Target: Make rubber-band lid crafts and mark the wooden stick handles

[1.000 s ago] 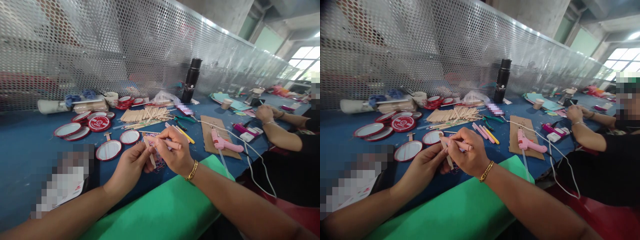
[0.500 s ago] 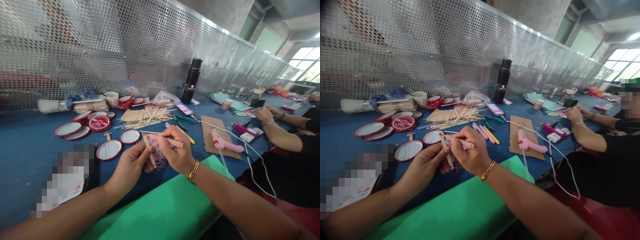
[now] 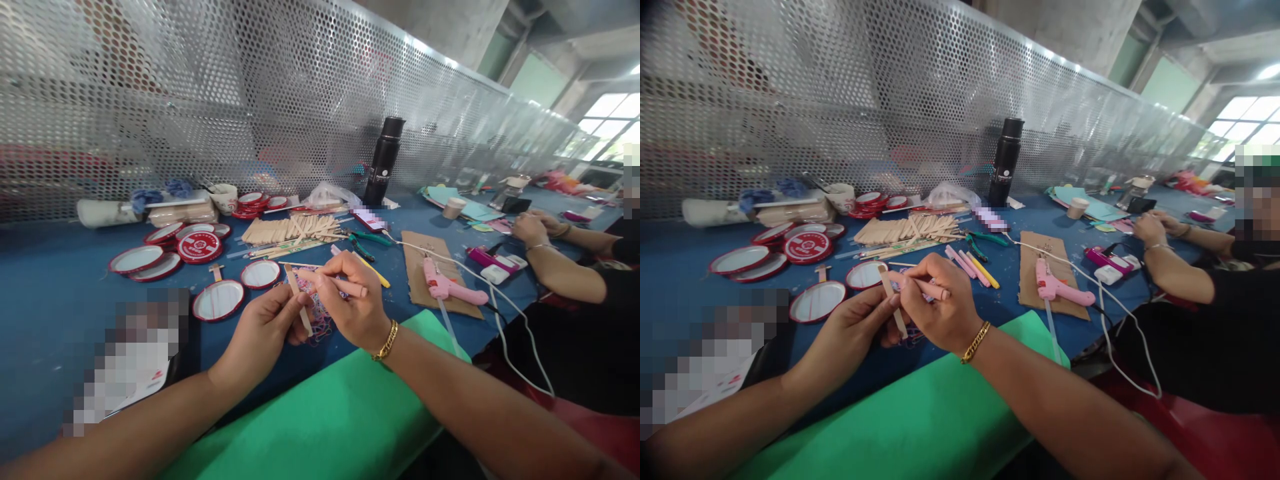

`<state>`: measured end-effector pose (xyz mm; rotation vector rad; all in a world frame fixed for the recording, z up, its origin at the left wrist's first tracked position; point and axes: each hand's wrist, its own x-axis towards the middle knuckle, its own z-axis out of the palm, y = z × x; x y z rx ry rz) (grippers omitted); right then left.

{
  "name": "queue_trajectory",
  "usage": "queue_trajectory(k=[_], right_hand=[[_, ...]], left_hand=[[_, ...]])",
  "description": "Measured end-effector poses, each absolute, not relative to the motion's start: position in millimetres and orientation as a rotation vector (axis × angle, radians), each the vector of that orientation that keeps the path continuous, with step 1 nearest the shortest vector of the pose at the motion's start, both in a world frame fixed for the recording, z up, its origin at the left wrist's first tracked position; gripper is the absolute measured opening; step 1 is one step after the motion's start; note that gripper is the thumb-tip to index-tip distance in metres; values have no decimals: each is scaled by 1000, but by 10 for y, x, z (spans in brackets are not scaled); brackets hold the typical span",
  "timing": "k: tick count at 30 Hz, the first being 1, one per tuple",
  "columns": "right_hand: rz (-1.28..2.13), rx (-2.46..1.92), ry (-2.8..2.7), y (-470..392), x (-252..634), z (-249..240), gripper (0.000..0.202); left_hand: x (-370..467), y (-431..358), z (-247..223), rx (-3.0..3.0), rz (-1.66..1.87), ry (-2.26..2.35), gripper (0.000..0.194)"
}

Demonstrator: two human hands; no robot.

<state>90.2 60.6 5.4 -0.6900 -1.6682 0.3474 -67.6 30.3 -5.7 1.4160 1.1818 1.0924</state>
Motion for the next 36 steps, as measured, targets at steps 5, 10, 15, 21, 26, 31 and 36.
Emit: queue_trajectory(k=[5,10,15,21,26,31,36], right_hand=[[354,-697,-1679,598,899,49,9],[342,-700,-1658,594,898,59,9],[332,-694,-1688,605,902,52,8],[326,-675,-1674,604,898,47,8],[317,-682,-1700,599,894,55,9],[323,-700,-1668,601,901,56,10],[329,-667,-1702,594,886,48,8]], left_hand=[[-670,310,-50,1415,1093,1185,32],[-672,310,-59,1423,1106,1177,32],[-679,311,-74,1426,1113,1171,33],[-684,302,-69,1424,1111,1173,33],[-686,310,-79,1427,1116,1178,34],[-687,317,-82,1430,1103,1191,34],[-674,305,-66,1436,1108,1174,34]])
